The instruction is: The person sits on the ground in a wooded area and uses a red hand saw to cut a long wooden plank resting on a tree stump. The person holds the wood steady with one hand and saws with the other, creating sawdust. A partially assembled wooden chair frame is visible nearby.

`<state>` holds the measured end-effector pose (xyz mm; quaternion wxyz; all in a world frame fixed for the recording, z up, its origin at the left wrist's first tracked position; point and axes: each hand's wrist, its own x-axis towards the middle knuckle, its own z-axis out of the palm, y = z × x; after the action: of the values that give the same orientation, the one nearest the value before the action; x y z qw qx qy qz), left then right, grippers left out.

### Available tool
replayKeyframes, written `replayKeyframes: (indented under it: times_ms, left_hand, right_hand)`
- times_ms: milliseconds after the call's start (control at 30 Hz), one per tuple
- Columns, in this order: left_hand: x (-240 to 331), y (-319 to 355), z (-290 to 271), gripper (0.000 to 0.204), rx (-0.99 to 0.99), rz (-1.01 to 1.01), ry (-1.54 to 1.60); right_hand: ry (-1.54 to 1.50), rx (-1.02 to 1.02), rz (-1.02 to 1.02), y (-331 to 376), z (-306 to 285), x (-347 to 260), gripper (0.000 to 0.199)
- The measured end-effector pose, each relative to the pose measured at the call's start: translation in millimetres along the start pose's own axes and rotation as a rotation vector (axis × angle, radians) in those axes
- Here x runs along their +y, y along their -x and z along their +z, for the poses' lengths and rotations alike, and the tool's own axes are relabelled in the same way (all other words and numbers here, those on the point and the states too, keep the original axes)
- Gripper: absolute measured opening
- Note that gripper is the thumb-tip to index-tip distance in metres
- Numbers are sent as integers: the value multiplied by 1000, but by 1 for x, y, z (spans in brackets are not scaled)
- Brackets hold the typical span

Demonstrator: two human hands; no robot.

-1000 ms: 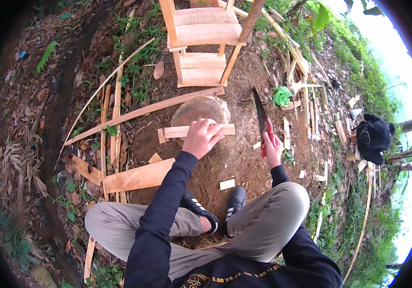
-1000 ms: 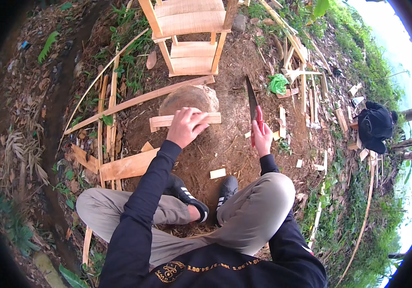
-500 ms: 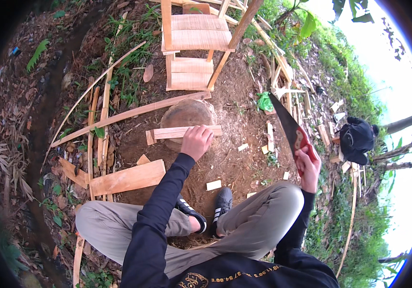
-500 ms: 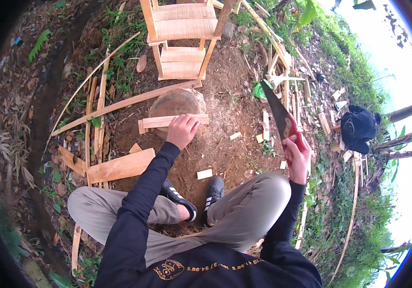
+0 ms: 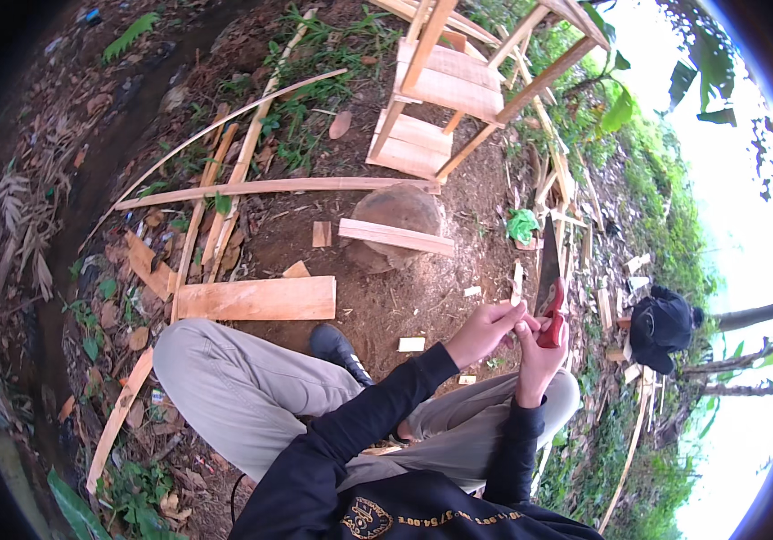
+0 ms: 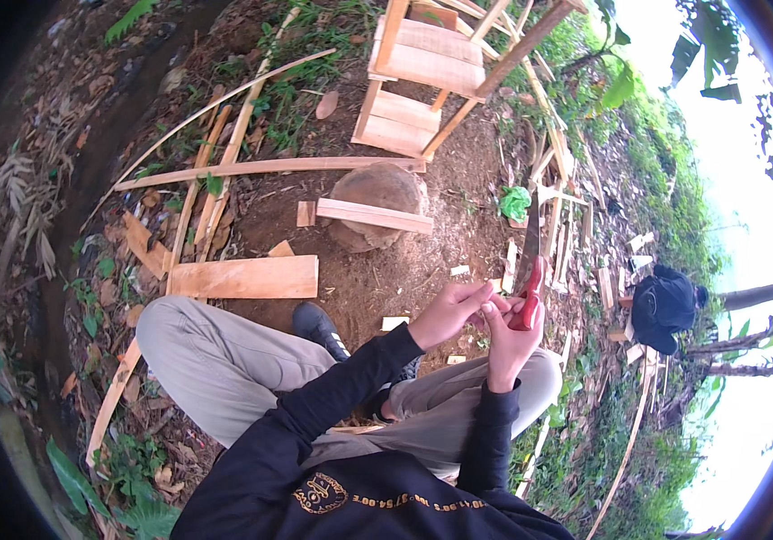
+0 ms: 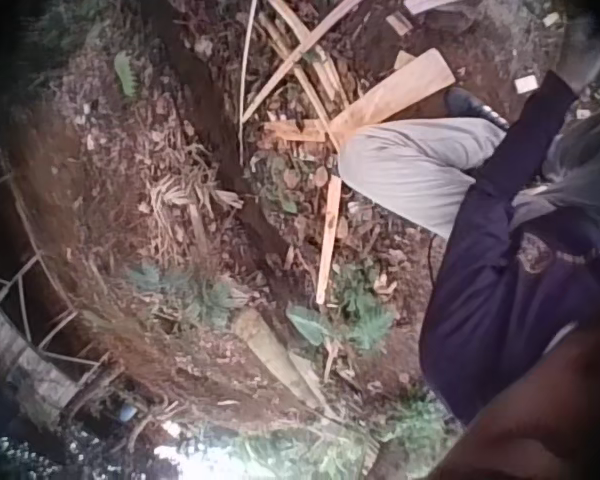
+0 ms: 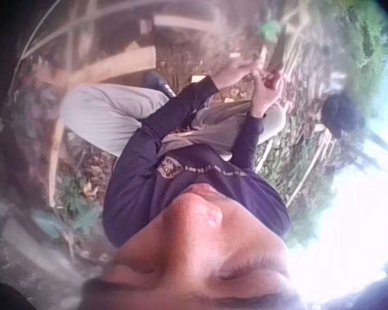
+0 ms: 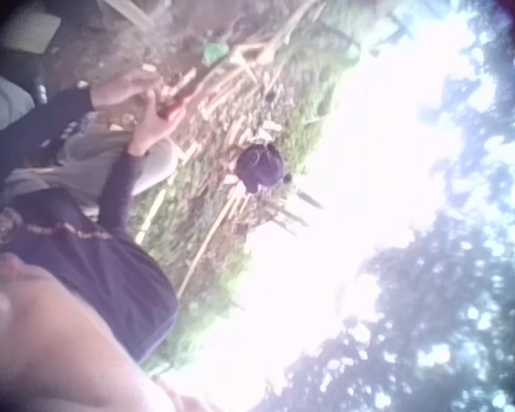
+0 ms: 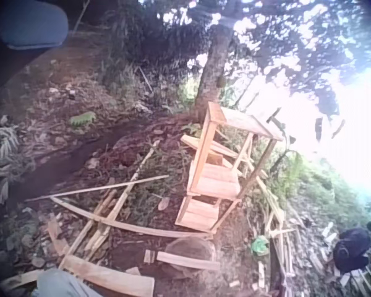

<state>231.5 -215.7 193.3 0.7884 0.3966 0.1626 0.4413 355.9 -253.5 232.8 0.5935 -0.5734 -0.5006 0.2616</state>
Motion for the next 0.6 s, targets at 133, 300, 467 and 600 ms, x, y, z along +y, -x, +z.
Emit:
replayKeyframes:
  times_ms: [133,300,467,600]
  left_hand:
    - [7,23,-2,42,0,-101,369]
    - [5,24,12,38,-2,-76,461]
    - [2,19,17,28,101,28,120]
    - [-15,20,-2,21,392,235,-694]
  right_hand:
    - [-38,-108,70,5,7,4,43]
    - [-121,-120,98,7,7,14,44]
    - [-159,-89,78,5,-7,30,40]
    - [-246,-12,46,0,-10,23,28]
